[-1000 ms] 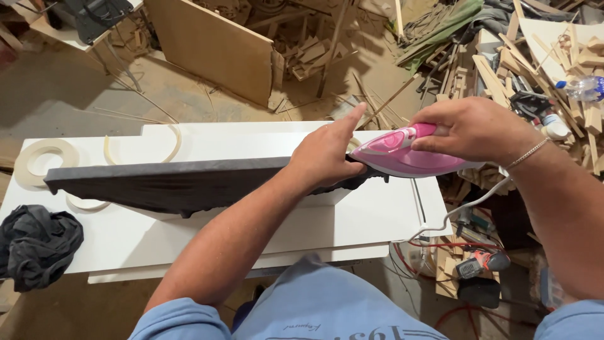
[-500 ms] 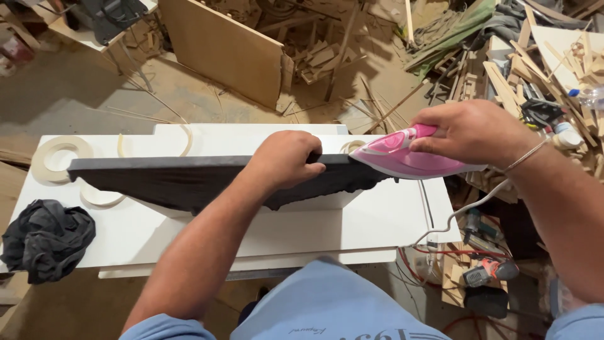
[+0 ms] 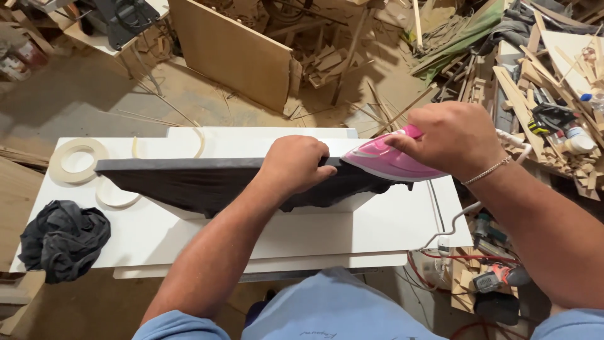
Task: Applying heat-activated edge banding to a wooden board using a clothes iron
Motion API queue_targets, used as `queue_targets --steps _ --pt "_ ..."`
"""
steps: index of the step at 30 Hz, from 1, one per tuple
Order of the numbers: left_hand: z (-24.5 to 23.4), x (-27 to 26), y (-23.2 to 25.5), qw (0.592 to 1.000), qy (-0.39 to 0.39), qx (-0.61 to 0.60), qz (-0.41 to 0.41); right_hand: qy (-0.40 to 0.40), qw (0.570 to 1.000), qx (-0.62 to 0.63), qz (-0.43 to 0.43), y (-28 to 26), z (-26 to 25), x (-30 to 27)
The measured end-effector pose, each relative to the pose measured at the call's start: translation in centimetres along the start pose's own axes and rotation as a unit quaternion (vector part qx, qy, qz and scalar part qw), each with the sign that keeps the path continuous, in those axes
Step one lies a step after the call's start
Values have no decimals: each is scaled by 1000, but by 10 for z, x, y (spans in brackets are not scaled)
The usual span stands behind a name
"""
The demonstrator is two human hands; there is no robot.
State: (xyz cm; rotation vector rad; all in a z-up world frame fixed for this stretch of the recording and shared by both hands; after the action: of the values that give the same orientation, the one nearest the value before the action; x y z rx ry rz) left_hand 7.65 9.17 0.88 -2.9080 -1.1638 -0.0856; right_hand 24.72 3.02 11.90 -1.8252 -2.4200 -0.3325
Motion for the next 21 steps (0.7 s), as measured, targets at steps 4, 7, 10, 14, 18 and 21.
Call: queue_targets --steps 4,7,10,14,18,21 --pt "2 -8 -11 1000 17 -8 2 -13 1000 -17 20 1 2 -3" --pt "4 -8 -11 999 44 5 9 17 999 -35 35 6 1 -7" --pt "7 -9 -11 996 75 37 15 -5 992 -103 67 15 12 -7" --pt "-2 -19 -15 995 99 17 16 -20 992 -57 110 71 69 -13" --pt "-2 -35 -38 997 72 7 -4 9 971 189 146 86 81 -15" --pt "-3 -53 -63 997 66 23 -20 48 947 287 132 96 96 -14"
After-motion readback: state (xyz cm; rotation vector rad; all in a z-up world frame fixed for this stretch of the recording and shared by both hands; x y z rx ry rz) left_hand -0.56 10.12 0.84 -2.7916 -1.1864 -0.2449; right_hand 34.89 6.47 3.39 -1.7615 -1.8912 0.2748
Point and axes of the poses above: each hand's wrist, its own x-axis towards the middle knuckle, its own z-axis out of the palm, y = z × x, the point moved 9 cm from there along x, towards the middle knuckle, and after that the axes turned 14 degrees about x, right-handed, at the moved point
